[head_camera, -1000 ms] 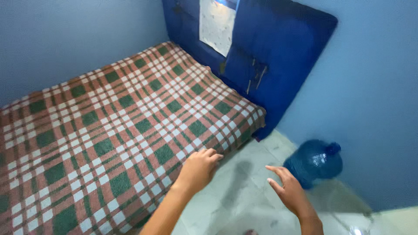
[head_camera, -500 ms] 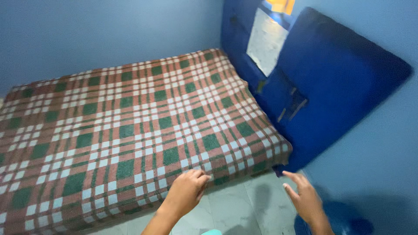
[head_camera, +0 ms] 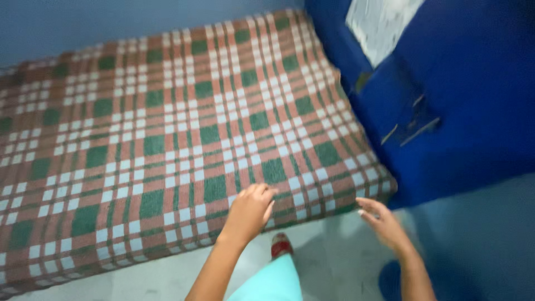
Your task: The person covers a mattress by pulling and smoothing a plaid blanket over it, then tucking the edges and corners of the blanket underneath the mattress by hand.
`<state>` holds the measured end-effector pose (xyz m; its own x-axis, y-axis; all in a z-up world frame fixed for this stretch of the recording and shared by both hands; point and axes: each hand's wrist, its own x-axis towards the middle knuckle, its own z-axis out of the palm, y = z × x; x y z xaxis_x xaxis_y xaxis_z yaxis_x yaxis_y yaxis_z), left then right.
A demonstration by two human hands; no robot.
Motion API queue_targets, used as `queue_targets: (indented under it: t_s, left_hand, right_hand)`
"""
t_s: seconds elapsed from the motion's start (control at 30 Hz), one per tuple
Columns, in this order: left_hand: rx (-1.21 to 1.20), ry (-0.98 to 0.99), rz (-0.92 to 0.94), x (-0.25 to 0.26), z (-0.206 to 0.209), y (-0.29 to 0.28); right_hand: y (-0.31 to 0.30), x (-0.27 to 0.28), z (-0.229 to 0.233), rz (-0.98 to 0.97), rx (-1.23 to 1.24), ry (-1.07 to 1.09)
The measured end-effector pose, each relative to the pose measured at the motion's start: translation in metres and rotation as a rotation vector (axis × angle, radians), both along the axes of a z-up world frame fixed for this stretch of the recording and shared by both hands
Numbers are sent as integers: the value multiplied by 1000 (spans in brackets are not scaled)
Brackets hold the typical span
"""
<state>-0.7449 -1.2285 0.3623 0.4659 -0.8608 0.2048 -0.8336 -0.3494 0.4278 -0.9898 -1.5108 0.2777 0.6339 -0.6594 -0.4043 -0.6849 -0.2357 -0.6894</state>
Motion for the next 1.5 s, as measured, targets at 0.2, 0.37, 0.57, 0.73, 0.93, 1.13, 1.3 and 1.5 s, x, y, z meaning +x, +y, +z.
queue_targets:
  t_s: [0.2,0.37,0.57,0.73,0.93,1.13,1.3,1.5]
  left_hand:
    - [86,15,-136,40,-56,-73]
    - [277,39,-353,45,-74,-113]
    - [368,127,-350,25,-80,-164]
    - [502,226,-247,-16,-107,-175]
    - [574,457,8,-71,-157,-171]
    - [641,563,50,-119,-205,-210]
    - [543,604,92,-118,-216,-266]
    - [475,630,140,-110,-214,-318]
  right_hand:
    - [-40,-34,-114,-226,305,-43]
    - [-16,-82,-122,-385,397,76]
    - [-46,-86,-168,-497,439,37]
    - [-120,-65,-234,-124,129,179]
    - [-258,-51,-338,62,-143,141]
    - [-301,-30,-419,-22,100,-40]
    - [-264,-18,-350,17,-15,245]
    - [-224,-38,-234,463,-605,-153]
